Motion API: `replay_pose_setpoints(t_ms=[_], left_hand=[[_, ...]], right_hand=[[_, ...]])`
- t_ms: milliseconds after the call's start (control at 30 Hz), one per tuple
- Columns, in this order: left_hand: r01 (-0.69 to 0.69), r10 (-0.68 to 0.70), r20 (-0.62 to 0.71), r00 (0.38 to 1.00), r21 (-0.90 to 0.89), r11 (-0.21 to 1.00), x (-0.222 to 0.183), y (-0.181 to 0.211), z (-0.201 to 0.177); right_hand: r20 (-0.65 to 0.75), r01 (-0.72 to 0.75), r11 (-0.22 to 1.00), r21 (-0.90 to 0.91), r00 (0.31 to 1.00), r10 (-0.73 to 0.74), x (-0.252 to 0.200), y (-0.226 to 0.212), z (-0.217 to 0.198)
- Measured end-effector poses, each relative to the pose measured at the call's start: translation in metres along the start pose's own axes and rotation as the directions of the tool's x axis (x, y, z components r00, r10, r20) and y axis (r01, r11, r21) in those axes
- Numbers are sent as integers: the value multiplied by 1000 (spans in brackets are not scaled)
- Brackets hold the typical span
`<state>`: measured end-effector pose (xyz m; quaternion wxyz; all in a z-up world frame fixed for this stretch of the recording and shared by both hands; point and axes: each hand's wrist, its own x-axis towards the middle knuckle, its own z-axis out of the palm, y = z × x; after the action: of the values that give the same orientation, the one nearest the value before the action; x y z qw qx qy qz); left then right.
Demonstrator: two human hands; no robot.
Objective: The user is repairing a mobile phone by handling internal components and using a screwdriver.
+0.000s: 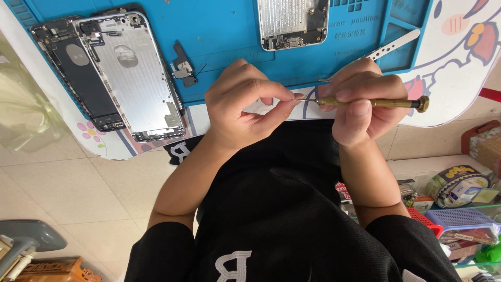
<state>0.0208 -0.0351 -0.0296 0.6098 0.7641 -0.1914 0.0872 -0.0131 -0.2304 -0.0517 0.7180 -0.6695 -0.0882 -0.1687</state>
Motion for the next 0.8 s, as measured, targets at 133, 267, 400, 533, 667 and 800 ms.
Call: replay_pose_setpoints(t_ms=[133,267,400,533,667,800], left_hand=[[-2,2,8,1000,2,1000,0,0,-1],[-8,8,1,1000,1,1000,0,0,1],[2,-2,7,1000,20,1000,-2,0,1],[-1,0,8,1000,25,1000,0,1,1],[-7,7,1,1000,28,1000,-1,1,2],[-5,5,-6,1000,30,1000,-3,0,2]], right_hand=[[-3,6,1000,-6,1000,-6,-5,4,-3],[0,-6,1000,-24,1000,6,-2,1,-3],[0,-7,997,-83,1000,7,-2,1,-3],[-9,-36,998,-61,999,35,-4,1,-4],[-11,-54,997,-51,999,53,-7,1,-5],[-8,-104,995,5,995,104,-8,1,-5]])
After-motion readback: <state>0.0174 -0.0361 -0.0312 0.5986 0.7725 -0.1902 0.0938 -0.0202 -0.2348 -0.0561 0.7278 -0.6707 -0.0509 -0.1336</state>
